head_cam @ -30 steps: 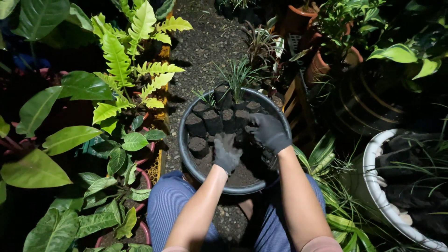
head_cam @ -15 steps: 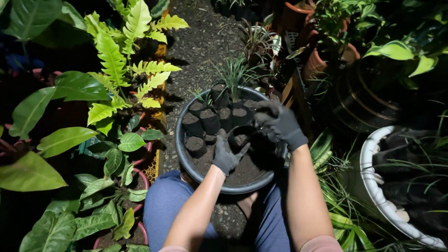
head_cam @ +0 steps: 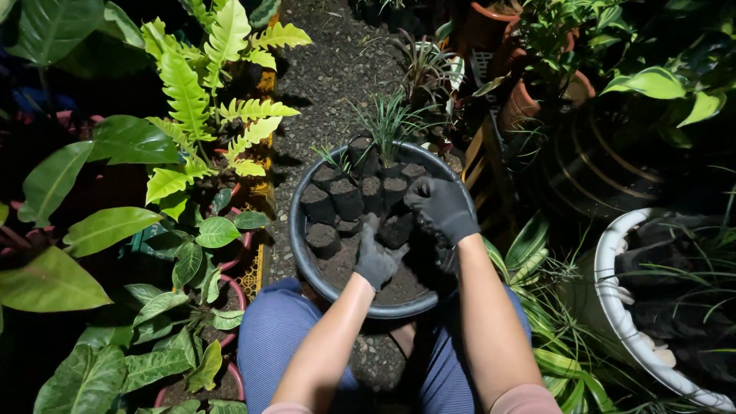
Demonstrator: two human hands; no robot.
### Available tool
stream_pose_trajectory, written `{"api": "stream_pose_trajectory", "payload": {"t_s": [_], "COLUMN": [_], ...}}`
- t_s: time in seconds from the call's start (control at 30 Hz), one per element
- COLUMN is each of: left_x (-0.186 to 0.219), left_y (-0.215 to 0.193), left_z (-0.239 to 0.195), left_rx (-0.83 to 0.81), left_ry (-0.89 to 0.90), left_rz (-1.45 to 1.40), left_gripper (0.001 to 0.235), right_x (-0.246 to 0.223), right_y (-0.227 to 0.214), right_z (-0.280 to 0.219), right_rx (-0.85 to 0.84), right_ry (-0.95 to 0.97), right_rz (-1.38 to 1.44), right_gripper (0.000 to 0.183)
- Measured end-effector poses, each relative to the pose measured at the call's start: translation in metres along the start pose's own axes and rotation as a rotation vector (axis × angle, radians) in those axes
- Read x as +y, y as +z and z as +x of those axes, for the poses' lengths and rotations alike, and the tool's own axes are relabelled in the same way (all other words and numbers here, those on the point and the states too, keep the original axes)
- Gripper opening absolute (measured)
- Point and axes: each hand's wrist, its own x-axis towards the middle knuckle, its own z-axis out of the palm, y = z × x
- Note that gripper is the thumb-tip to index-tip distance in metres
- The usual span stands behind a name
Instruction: The person is sitting on the ground and arranging small, cylindrical soil plugs into a black pot. They use gloved hands to pick up the plugs and place them into the pot, filling the gaps with loose soil.
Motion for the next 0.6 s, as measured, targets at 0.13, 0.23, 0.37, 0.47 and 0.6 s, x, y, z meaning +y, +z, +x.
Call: {"api": "stream_pose_trajectory", "payload": {"t_s": [0.13,0.23,0.37,0.47,0.6], "left_x": [0.0,0.002,0.005,-0.002,0.003], "left_y": [-0.012,0.004,0.026,0.016,-0.019], "left_z": [0.022,0.008,-0.02,-0.008,0.036], "left_rx": [-0.004,-0.038,0.001,0.023,0.062], "left_ry": [0.022,0.003,0.016,0.058,0.057], "left_rz": [-0.071,-0.063,0.008,-0.064,-0.107], "left_gripper": [0.046,0.047,0.048,0.048,0.046], "right_x": [-0.014,-0.034,-0.018,-0.041,-0.039], "right_y": [-0.006,-0.042,-0.036,-0.042,-0.02], "right_z": [-0.001,-0.009,-0.008,-0.025,-0.019], "right_rx": [-0.06,-0.162,0.019,-0.077,-0.117], "right_ry": [0.021,0.102,-0.216,-0.314,-0.289], "right_rz": [-0.007,0.246,0.523,0.508,0.257], "right_gripper": [0.027,0.031,0.04,0.051,0.039]}}
